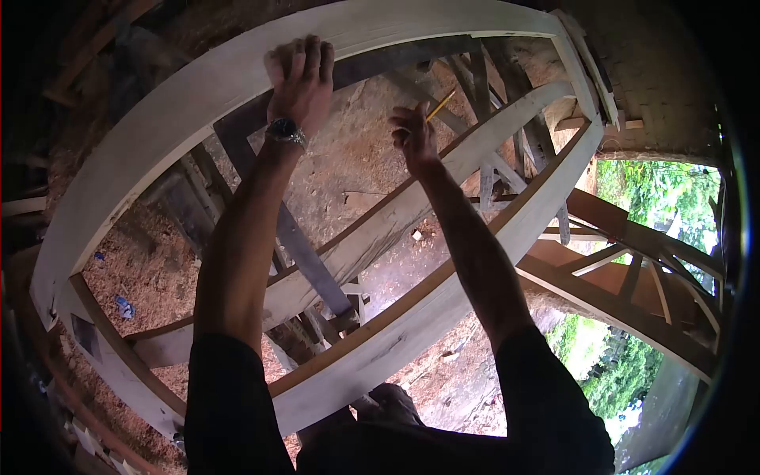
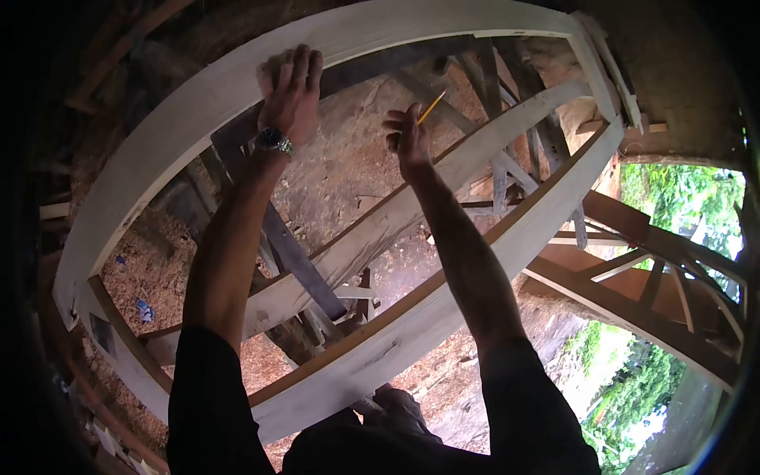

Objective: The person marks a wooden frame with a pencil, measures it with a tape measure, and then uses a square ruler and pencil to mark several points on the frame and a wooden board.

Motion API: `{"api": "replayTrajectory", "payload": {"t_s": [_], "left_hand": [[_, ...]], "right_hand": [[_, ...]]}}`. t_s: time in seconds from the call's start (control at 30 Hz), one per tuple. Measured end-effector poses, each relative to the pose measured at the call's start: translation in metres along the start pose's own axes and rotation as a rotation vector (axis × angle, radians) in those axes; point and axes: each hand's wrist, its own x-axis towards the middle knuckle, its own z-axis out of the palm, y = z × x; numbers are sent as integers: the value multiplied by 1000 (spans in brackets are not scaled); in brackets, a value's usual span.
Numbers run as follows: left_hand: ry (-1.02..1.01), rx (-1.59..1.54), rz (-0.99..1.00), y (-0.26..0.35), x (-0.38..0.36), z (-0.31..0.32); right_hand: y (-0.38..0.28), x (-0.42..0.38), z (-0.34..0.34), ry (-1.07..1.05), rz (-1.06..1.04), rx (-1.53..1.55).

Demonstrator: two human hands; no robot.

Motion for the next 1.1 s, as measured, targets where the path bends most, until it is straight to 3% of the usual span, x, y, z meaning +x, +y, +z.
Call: {"api": "replayTrajectory", "payload": {"t_s": [0.17, 0.27, 0.3, 0.4, 0.53, 0.73, 0.83, 0.93, 1.1], "left_hand": [[24, -23, -1, 1, 0, 4], [29, -28, -12, 1, -1, 6], [11, -42, -20, 2, 0, 6], [-26, -78, -41, 1, -2, 4], [-14, -112, -39, -1, -1, 6], [-10, -105, -46, 0, 0, 2], [13, -101, -41, 0, -1, 5], [16, -113, -36, -2, -2, 8], [36, -119, -34, -2, -2, 8]], "right_hand": [[-17, 77, -1, 14, 81, 344], [-29, 105, -1, 19, 64, 312], [-34, 100, -2, -112, -85, 274], [-52, 103, 7, 86, 11, 277], [-62, 100, 0, 4, -28, 316], [-66, 87, 15, 102, 17, 261], [-48, 94, 8, 43, -63, 128], [-46, 108, 7, 134, 17, 195], [-47, 109, 1, 81, -2, 189]]}}
